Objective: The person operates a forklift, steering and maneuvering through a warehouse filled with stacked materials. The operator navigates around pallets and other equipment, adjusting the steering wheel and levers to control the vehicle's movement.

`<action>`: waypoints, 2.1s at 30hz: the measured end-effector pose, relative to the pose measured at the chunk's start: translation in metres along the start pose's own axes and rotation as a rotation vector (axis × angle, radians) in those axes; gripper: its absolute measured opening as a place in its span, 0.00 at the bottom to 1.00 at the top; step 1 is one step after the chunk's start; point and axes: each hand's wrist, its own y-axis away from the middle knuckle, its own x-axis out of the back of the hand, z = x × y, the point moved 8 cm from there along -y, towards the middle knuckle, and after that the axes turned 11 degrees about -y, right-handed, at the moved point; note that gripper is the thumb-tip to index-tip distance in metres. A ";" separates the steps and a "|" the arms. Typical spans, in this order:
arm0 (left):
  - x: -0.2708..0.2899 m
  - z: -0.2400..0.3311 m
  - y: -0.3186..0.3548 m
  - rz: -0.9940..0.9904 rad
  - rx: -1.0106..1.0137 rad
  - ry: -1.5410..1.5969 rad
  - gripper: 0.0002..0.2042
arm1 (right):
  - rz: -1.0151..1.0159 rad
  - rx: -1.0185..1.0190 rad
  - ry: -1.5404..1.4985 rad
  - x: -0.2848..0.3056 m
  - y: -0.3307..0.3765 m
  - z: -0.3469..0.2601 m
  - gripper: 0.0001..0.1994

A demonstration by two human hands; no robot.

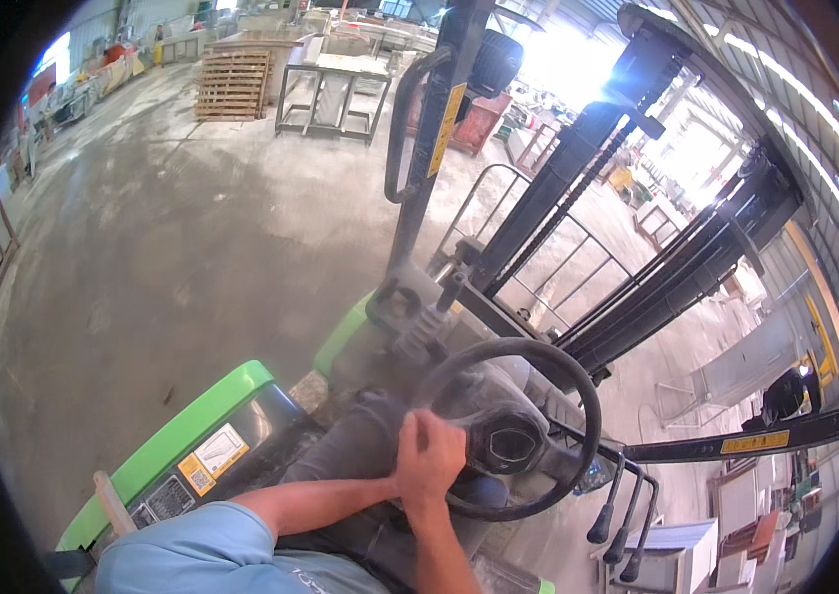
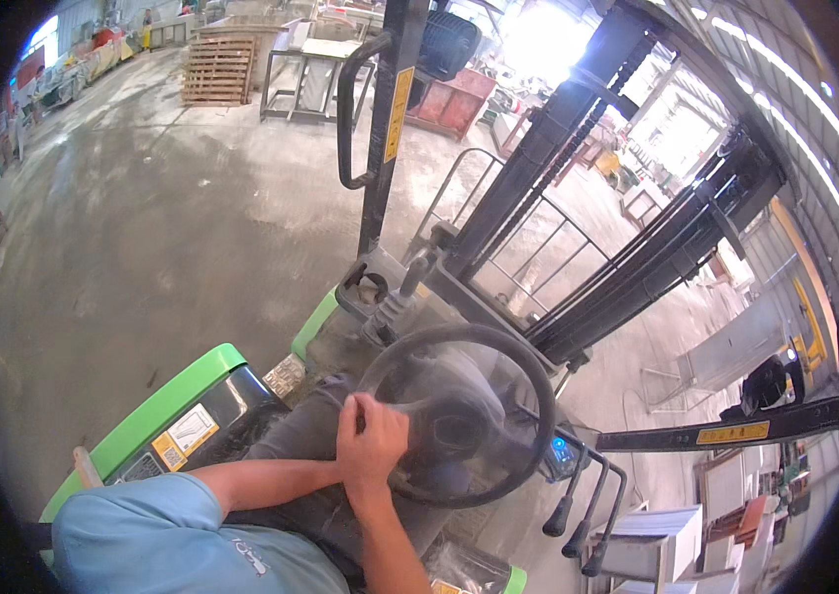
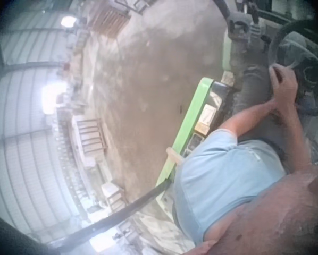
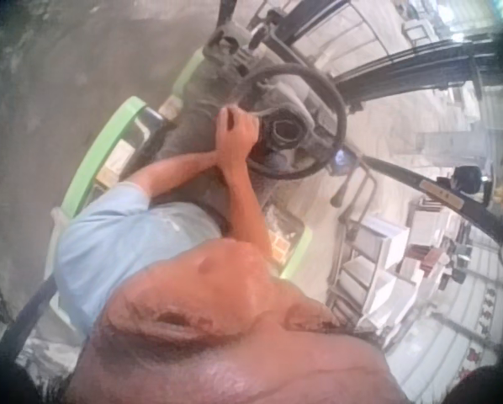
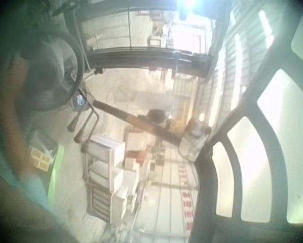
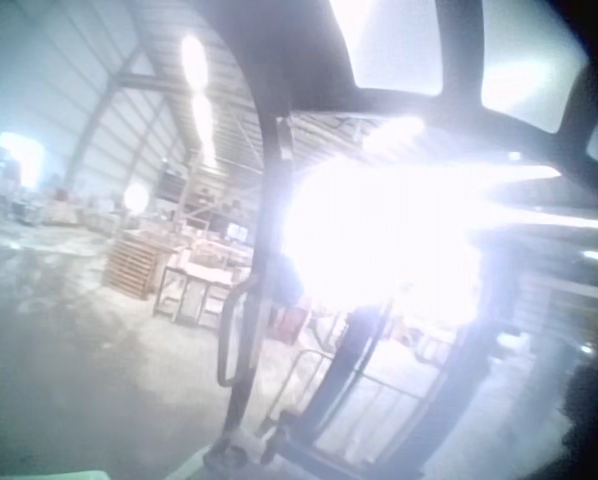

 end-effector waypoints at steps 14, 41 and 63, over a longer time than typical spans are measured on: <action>0.013 -0.018 0.009 0.087 0.002 -0.058 0.16 | 0.301 -0.219 -0.105 0.096 -0.149 0.077 0.09; 0.055 -0.030 -0.005 -0.106 0.043 0.100 0.19 | 0.708 -0.459 0.023 0.149 -0.001 0.088 0.07; 0.119 -0.146 -0.140 -0.241 0.032 -0.100 0.18 | 0.427 -0.450 0.169 -0.070 -0.049 0.126 0.05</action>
